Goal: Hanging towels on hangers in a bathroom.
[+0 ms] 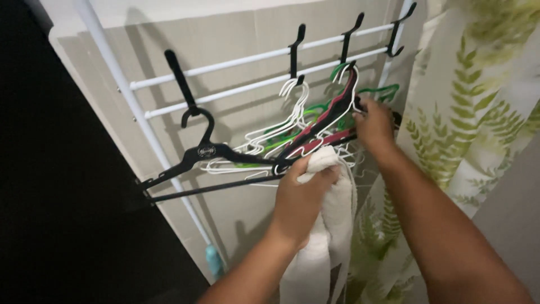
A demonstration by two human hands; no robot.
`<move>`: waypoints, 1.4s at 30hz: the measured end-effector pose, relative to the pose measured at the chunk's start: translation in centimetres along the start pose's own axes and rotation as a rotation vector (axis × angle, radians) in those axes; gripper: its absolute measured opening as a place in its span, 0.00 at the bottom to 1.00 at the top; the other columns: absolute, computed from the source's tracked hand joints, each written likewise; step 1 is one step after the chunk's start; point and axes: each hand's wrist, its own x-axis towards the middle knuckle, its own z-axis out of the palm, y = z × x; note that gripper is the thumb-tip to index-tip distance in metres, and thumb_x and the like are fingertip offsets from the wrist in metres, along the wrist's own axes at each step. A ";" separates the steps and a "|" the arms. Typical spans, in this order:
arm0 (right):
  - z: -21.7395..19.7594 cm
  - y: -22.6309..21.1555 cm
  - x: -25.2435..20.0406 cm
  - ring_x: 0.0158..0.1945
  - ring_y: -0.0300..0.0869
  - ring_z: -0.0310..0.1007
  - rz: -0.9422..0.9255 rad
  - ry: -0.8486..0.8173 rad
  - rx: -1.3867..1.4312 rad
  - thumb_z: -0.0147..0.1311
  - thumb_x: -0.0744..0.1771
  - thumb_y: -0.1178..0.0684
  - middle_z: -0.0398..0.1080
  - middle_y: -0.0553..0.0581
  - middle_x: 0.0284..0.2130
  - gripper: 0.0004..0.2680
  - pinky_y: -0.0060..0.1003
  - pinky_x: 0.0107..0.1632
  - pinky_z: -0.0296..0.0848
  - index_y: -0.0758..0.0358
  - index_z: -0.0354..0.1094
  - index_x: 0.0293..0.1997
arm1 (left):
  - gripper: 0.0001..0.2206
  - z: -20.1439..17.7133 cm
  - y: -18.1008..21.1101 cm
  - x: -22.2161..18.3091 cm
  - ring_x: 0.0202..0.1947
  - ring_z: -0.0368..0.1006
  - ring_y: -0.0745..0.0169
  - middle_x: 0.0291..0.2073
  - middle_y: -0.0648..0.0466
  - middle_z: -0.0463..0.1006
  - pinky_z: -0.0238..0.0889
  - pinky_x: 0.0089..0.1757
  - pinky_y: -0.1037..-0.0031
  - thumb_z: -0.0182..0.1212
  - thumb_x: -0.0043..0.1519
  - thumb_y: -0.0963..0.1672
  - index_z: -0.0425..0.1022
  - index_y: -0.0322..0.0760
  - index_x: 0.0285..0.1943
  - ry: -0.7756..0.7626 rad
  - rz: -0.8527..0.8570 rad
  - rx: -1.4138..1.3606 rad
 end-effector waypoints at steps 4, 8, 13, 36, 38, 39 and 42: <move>-0.8 -0.9 0.0 0.47 0.61 0.73 0.053 -0.041 -0.128 0.65 0.62 0.55 0.75 0.66 0.42 0.09 0.53 0.50 0.71 0.63 0.75 0.44 | 0.14 1.0 1.0 0.5 0.40 0.75 0.70 0.39 0.56 0.82 0.68 0.43 0.76 0.65 0.59 0.42 0.79 0.36 0.54 0.045 -0.106 -0.071; -0.4 1.4 0.9 0.47 0.61 0.73 0.016 -0.084 -0.177 0.60 0.67 0.56 0.74 0.64 0.39 0.02 0.56 0.48 0.69 0.60 0.73 0.40 | 0.14 1.2 1.0 0.5 0.41 0.75 0.72 0.40 0.57 0.82 0.66 0.44 0.77 0.65 0.59 0.43 0.79 0.35 0.54 0.112 -0.123 0.055; -1.1 0.4 1.3 0.40 0.65 0.70 -0.297 0.000 -0.201 0.66 0.58 0.55 0.71 0.68 0.35 0.10 0.59 0.41 0.67 0.62 0.73 0.38 | 0.15 0.7 0.6 0.3 0.41 0.76 0.70 0.40 0.58 0.83 0.67 0.44 0.77 0.65 0.57 0.42 0.80 0.38 0.54 0.156 -0.161 0.005; -6.0 0.7 -3.6 0.43 0.58 0.70 0.131 -0.029 0.071 0.51 0.74 0.57 0.68 0.65 0.41 0.04 0.51 0.47 0.68 0.66 0.62 0.49 | 0.14 -1.4 -3.3 -3.6 0.43 0.75 0.69 0.41 0.57 0.82 0.66 0.47 0.75 0.65 0.58 0.42 0.79 0.35 0.53 0.086 -0.188 0.044; -6.3 1.7 -4.8 0.45 0.59 0.69 0.021 0.031 0.063 0.51 0.74 0.59 0.67 0.66 0.43 0.04 0.51 0.49 0.67 0.68 0.61 0.52 | 0.15 -1.5 -3.6 -4.3 0.44 0.76 0.70 0.41 0.57 0.82 0.67 0.48 0.76 0.65 0.58 0.42 0.79 0.37 0.54 0.049 -0.200 0.032; -6.8 1.7 -5.5 0.48 0.59 0.70 -0.052 0.055 0.042 0.51 0.73 0.60 0.68 0.67 0.46 0.05 0.50 0.50 0.68 0.67 0.64 0.54 | 0.15 -1.6 -3.7 -4.6 0.43 0.76 0.69 0.41 0.56 0.82 0.67 0.47 0.76 0.65 0.58 0.42 0.79 0.35 0.54 0.020 -0.217 0.030; -7.5 1.8 -7.2 0.49 0.58 0.71 -0.001 -0.020 0.080 0.50 0.72 0.59 0.70 0.66 0.46 0.07 0.49 0.51 0.68 0.64 0.67 0.56 | 0.15 -1.8 -4.0 -5.8 0.42 0.76 0.68 0.41 0.55 0.83 0.67 0.47 0.76 0.66 0.57 0.41 0.79 0.33 0.54 -0.030 -0.241 0.052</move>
